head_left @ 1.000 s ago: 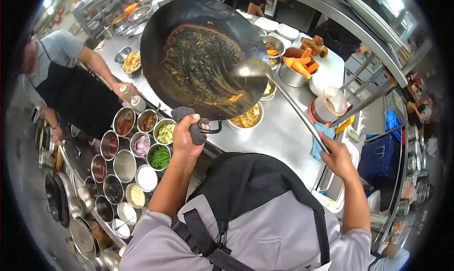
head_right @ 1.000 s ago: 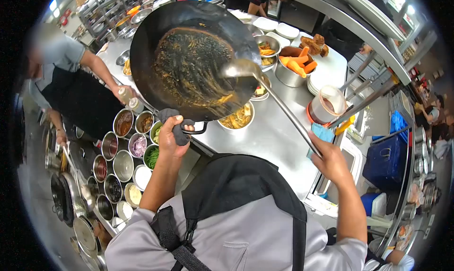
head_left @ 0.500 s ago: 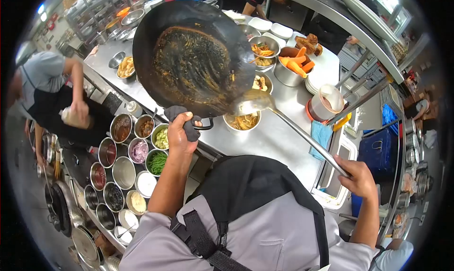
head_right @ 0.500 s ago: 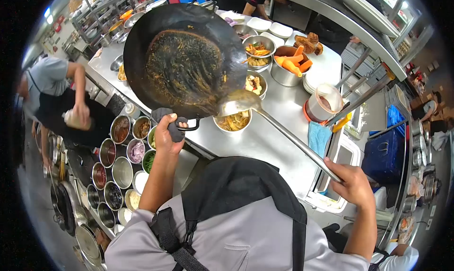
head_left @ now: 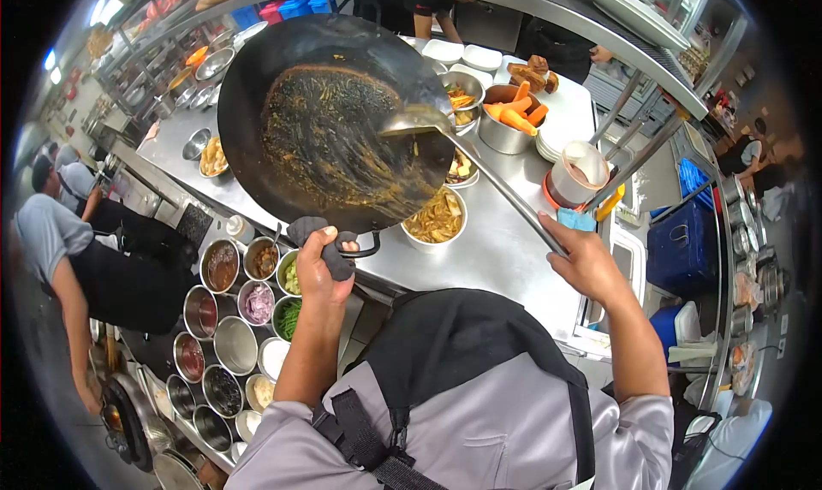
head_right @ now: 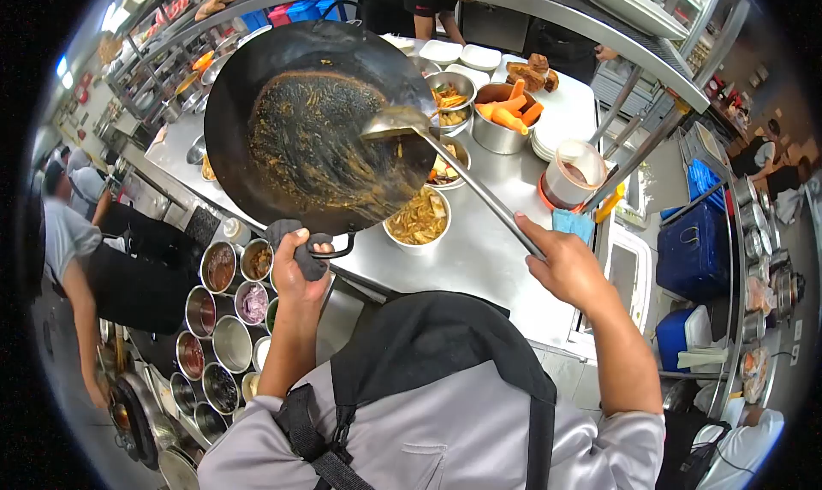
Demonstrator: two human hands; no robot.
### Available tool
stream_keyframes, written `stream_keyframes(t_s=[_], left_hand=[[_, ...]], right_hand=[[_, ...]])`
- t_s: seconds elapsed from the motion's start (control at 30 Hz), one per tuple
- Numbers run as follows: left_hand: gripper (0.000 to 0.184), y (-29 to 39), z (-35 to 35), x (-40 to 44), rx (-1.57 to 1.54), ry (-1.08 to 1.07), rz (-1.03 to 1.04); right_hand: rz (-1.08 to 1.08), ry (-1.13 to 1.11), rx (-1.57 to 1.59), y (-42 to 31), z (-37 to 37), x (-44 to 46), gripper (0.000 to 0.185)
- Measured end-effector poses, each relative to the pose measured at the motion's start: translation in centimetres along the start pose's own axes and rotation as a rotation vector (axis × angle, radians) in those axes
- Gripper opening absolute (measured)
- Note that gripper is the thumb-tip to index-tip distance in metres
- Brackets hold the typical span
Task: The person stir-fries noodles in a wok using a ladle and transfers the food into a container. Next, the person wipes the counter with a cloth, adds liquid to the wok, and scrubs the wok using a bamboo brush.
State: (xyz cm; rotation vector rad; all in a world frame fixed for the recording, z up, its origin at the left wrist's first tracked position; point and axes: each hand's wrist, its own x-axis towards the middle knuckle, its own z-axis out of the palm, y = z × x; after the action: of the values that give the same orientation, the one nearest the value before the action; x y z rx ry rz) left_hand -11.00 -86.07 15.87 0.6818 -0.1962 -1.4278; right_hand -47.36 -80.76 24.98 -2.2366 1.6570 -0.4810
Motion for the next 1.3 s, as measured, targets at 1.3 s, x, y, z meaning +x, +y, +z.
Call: stream_keyframes(t_s=[1.3], left_hand=[[0.009, -0.3, 0.2, -1.2, -0.023, 0.138, 0.145]], right_hand=[[0.221, 0.009, 0.442, 4.6, -1.1, -13.2, 0.061]])
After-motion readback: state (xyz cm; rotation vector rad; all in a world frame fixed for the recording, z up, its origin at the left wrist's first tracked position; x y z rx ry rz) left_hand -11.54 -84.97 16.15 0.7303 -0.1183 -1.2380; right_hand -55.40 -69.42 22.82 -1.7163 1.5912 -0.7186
